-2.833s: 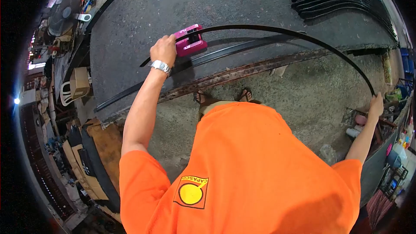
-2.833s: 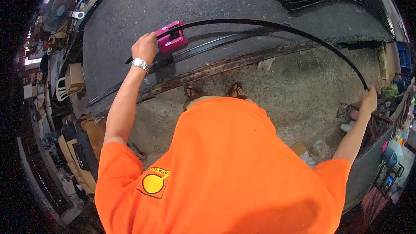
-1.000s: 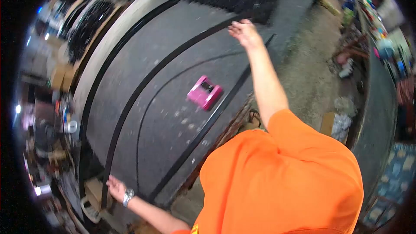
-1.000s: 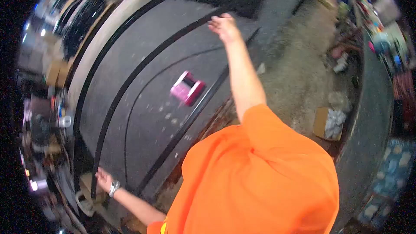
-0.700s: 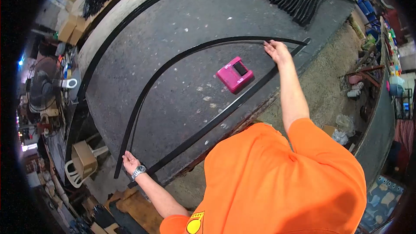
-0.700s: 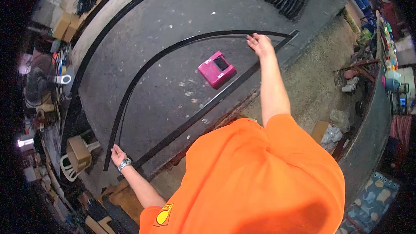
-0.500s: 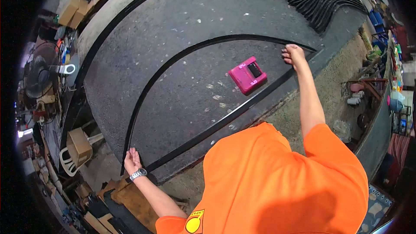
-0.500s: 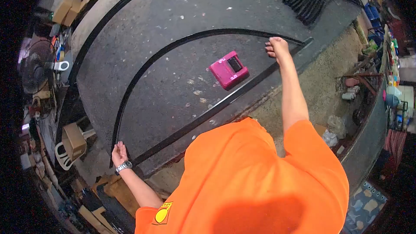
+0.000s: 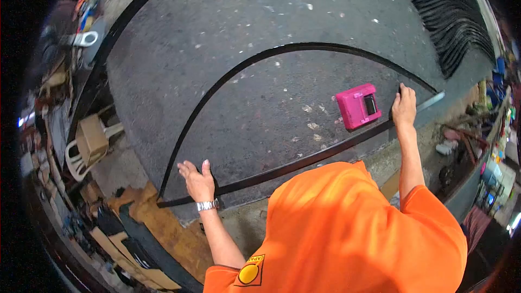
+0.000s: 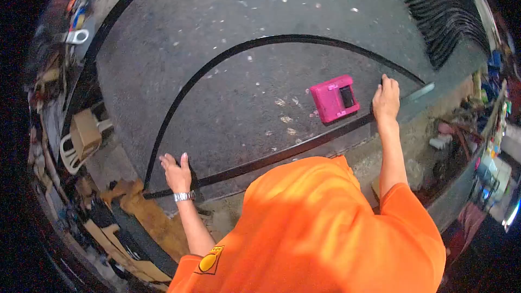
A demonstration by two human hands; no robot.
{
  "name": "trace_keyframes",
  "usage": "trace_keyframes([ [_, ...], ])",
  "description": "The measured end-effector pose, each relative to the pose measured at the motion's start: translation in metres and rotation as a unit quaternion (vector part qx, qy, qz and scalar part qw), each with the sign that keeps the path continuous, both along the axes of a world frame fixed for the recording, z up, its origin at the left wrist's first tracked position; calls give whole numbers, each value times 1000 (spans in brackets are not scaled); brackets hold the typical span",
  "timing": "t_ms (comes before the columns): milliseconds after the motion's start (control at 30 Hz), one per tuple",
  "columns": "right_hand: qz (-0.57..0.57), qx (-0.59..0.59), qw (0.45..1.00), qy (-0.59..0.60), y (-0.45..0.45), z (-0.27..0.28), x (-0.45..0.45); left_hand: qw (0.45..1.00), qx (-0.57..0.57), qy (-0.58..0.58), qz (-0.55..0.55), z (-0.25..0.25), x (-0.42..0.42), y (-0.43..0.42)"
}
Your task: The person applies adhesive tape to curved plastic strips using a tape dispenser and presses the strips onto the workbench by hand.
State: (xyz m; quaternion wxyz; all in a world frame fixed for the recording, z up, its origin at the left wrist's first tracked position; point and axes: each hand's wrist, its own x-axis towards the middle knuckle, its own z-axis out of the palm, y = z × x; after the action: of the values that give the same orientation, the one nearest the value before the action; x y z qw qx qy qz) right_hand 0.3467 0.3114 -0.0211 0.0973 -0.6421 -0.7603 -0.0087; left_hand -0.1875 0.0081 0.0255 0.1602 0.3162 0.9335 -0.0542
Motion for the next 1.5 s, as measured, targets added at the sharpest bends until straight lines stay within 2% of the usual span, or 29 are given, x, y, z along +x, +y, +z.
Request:
trace_keyframes([
  [133,-41,-17,999,-3,1,10,-3,999,-29,-23,-2,-3,-6,0],
  [233,-19,9,1000,-7,0,3,5,998,-62,-31,12,2,-6,7],
  [400,-18,-92,996,-13,20,58,-2,998,-55,-33,-9,-6,-15,-3],
  [500,10,7,999,-51,42,74,9,997,-72,-34,-7,-7,-18,-2],
  [533,12,25,998,-51,49,71,15,997,-40,-61,13,-6,-19,-1],
  [633,47,33,992,-111,64,64,28,997,-59,-50,-2,-5,-20,-2],
  [800,116,14,988,-101,96,44,36,995,-87,-55,8,0,-17,5],
  [967,114,57,988,-82,124,44,27,994,-96,-55,8,-5,-25,1],
  [1100,93,76,991,-55,111,45,19,992,-121,-34,7,7,-17,15],
  [1133,80,62,995,-26,100,47,13,991,-130,-8,-10,13,-12,25],
  [1200,57,31,998,11,76,45,5,994,23,25,-106,24,20,73],
  [1300,49,-1,998,24,49,32,-8,937,233,39,-257,35,89,186],
  [1367,45,7,998,37,41,21,-12,899,263,37,-347,28,123,255],
  [1500,40,-7,998,45,40,17,-22,860,253,29,-442,3,186,356],
])
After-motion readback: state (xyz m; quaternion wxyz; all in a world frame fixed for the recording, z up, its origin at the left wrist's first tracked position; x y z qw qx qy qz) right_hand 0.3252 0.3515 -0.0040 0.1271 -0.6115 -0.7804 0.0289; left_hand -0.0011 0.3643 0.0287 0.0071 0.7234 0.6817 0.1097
